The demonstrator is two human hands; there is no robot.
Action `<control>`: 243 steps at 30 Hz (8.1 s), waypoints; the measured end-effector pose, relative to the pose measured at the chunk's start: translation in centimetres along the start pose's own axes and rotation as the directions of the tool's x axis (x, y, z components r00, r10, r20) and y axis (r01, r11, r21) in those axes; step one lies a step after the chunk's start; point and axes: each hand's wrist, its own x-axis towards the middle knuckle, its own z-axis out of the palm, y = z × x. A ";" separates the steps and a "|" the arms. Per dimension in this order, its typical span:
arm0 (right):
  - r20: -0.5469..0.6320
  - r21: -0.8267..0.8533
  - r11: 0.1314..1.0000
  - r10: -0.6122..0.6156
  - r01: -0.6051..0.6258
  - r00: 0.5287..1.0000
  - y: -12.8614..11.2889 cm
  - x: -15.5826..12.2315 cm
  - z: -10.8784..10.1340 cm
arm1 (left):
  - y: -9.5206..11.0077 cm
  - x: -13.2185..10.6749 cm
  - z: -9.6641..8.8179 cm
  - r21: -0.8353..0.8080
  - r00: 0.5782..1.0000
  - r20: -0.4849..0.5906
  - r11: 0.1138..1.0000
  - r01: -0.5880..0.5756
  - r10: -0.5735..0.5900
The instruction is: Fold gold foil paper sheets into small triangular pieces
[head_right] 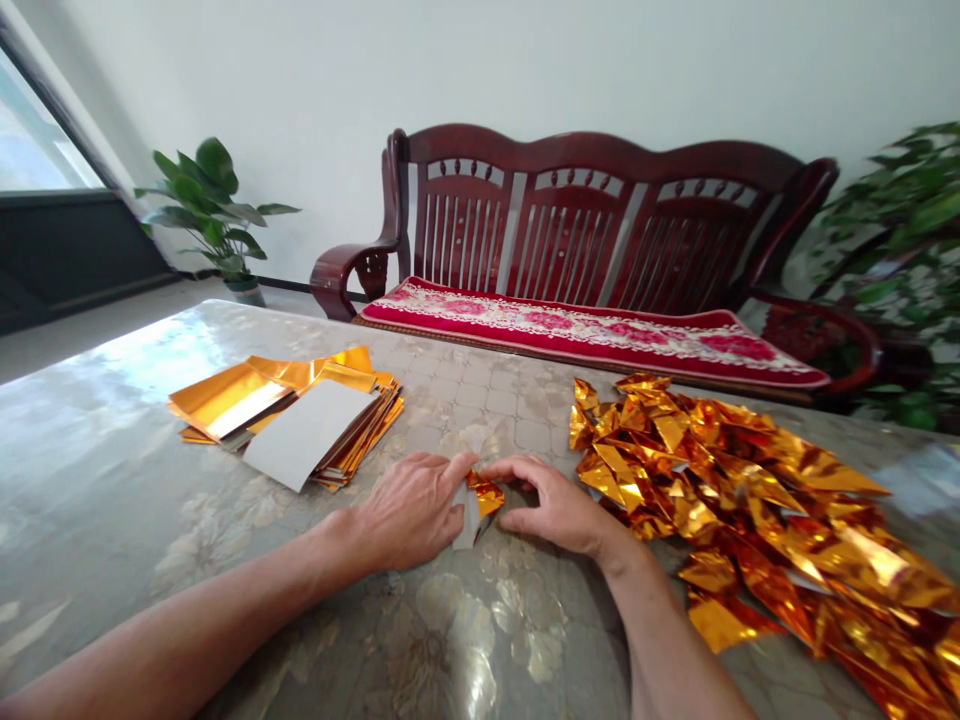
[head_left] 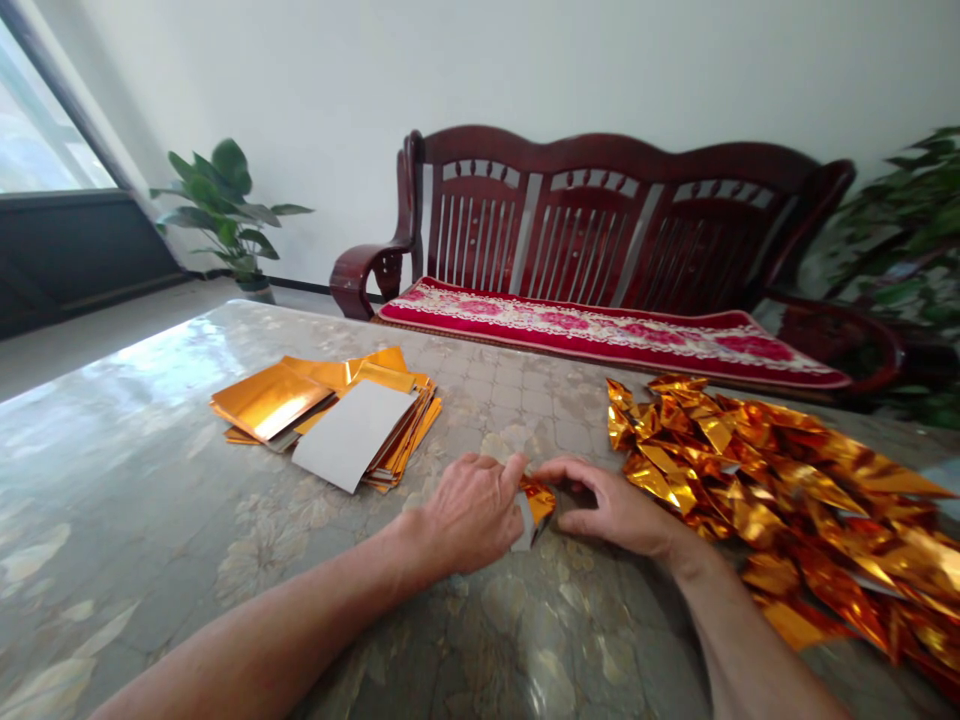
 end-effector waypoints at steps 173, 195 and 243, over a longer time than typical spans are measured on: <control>-0.411 -0.479 0.845 0.023 -0.237 0.912 0.1 2.8 2.4 | -2.3 0.2 3.7 -0.105 0.966 -0.171 0.971 -0.215 0.196; -0.379 -0.441 0.884 -0.025 -0.156 0.925 0.2 2.6 3.1 | -3.0 0.8 4.1 -0.410 0.969 -0.241 0.911 -0.044 -0.062; -0.367 -0.537 0.830 -0.068 -0.151 0.928 -0.4 1.2 3.2 | -3.4 1.0 3.4 -0.196 0.970 -0.135 0.965 0.171 -0.200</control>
